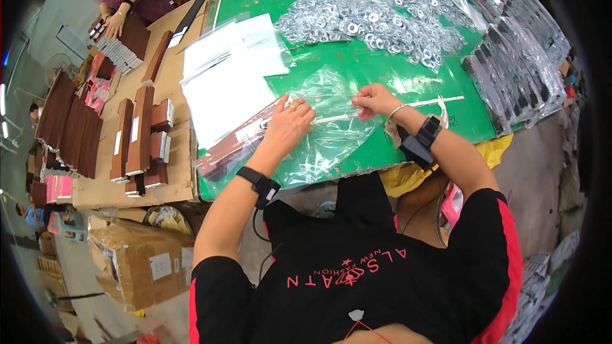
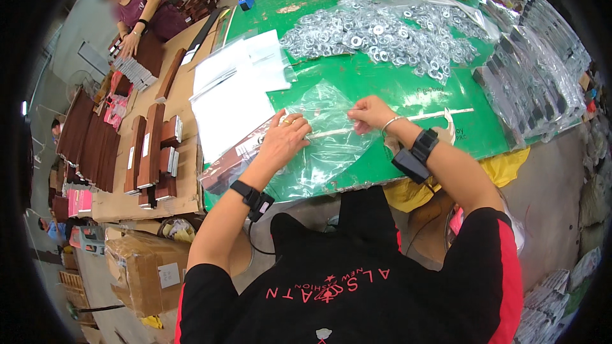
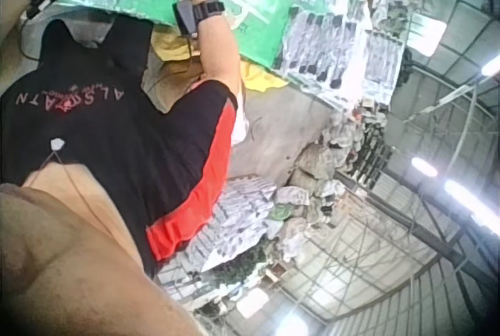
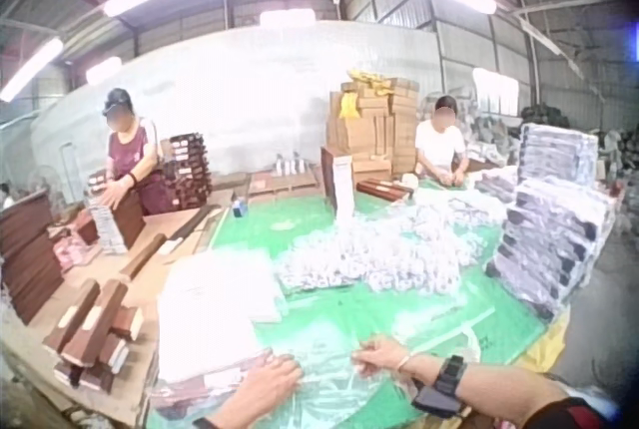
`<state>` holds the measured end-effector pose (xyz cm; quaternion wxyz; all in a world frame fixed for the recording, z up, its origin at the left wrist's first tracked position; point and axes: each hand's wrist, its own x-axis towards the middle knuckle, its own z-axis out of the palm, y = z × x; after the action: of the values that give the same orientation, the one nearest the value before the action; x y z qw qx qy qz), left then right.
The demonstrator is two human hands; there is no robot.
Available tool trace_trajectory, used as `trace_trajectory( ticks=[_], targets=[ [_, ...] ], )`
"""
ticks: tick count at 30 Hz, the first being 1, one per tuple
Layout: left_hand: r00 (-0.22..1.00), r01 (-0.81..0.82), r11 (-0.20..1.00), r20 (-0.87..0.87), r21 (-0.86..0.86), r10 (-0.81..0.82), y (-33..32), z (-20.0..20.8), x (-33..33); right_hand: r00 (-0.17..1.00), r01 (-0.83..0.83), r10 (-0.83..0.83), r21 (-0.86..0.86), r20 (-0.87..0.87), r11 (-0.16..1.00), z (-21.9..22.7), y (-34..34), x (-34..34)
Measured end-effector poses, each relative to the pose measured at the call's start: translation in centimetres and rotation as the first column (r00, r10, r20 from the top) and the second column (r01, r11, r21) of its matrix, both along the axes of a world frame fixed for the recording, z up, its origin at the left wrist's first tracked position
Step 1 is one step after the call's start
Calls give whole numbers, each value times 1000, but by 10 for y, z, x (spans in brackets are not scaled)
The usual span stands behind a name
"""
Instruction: Packing wooden furniture armrests into plastic bags and sealing them with tape.
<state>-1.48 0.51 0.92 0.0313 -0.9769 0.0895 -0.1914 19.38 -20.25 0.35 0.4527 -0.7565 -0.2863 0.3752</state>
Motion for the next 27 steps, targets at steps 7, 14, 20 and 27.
trace_trajectory(
  ticks=[7,14,20,27],
  targets=[
    [992,-45,990,108,-136,60,8,-80,3,917,-149,207,-189,340,971,-34,-22,-12],
    [985,-38,998,167,-48,45,0,-75,7,966,-102,84,63,245,993,-53,-56,19],
    [988,-30,994,145,-110,46,3,-71,19,966,-90,24,247,258,965,-8,-41,32],
    [986,-47,990,150,-135,67,0,-75,25,985,84,-140,428,102,900,-17,-36,49]
  ],
)
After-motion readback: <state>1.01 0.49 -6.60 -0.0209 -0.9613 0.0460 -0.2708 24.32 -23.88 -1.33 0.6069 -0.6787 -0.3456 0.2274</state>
